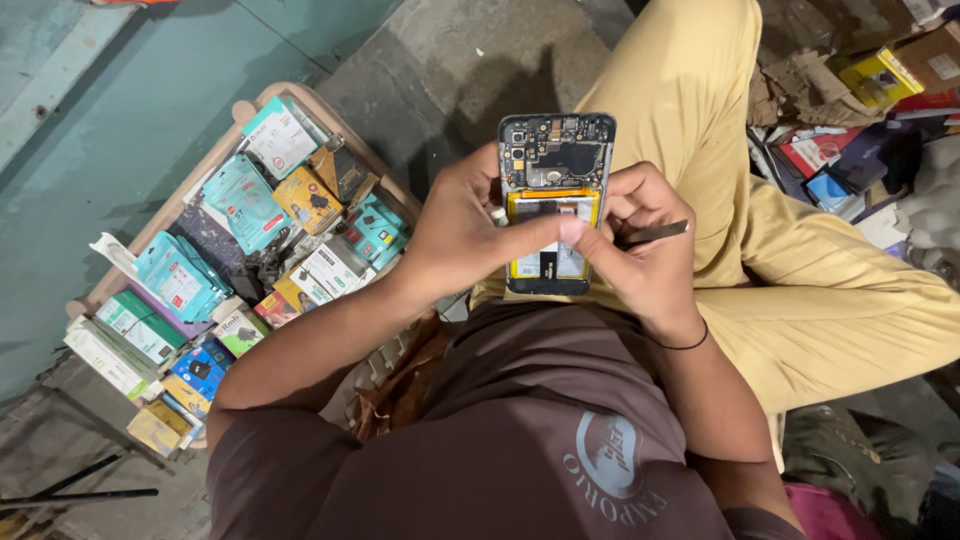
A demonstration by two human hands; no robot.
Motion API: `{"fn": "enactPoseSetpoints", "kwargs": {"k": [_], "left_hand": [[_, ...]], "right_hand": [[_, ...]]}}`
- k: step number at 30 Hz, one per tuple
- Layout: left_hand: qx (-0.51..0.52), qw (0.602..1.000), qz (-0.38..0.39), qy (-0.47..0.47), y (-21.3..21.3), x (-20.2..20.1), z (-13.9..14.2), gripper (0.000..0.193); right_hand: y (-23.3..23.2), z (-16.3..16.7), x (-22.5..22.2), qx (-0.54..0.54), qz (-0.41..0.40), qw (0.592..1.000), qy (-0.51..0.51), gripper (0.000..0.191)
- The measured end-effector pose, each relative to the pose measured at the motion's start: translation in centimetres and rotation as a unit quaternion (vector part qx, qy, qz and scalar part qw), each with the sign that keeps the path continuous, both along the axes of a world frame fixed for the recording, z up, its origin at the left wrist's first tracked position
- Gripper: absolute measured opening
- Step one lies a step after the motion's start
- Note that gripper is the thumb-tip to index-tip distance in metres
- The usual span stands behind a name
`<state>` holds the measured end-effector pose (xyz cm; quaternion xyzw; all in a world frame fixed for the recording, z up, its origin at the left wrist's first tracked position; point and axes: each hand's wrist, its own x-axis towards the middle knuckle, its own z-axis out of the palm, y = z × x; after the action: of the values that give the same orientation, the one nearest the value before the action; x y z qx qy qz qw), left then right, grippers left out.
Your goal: The person sits and works on a disassembled smartphone resting on their lap. They peel the silver foil backing off a new battery, use tweezers and scissors to trim and position its flex cable and adhesive, then press the battery into the phone body and press it down to seat it.
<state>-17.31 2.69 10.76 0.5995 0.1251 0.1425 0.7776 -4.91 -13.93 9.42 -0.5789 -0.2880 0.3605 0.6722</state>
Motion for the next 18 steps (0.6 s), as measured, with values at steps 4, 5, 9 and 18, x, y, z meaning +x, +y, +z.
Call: {"fn": "enactPoseSetpoints", "kwargs": {"k": [4, 5, 9, 18], "left_hand": [[0.005, 1.0, 0.028, 0.001, 0.0, 0.3, -0.4, 0.027], [0.006, 1.0, 0.028, 0.005, 0.1, 0.4, -0.4, 0.026], [0.002, 1.0, 0.02, 0.016, 0.7, 0.3, -0.5, 0.021], [-0.072, 0.996, -0.017, 0.044, 1.5, 0.2, -0.6, 0.021]], "right_hand": [[0.2, 0.0, -0.3, -0.002, 0.001, 1.0, -0.009, 0.023], [0.2, 0.1, -0.3, -0.003, 0.002, 1.0, -0.015, 0.023], [0.3, 0.2, -0.4, -0.006, 0.001, 1.0, -0.023, 0.022], [0.2, 0.3, -0.3, -0.001, 0.0, 1.0, -0.014, 0.023]]}}
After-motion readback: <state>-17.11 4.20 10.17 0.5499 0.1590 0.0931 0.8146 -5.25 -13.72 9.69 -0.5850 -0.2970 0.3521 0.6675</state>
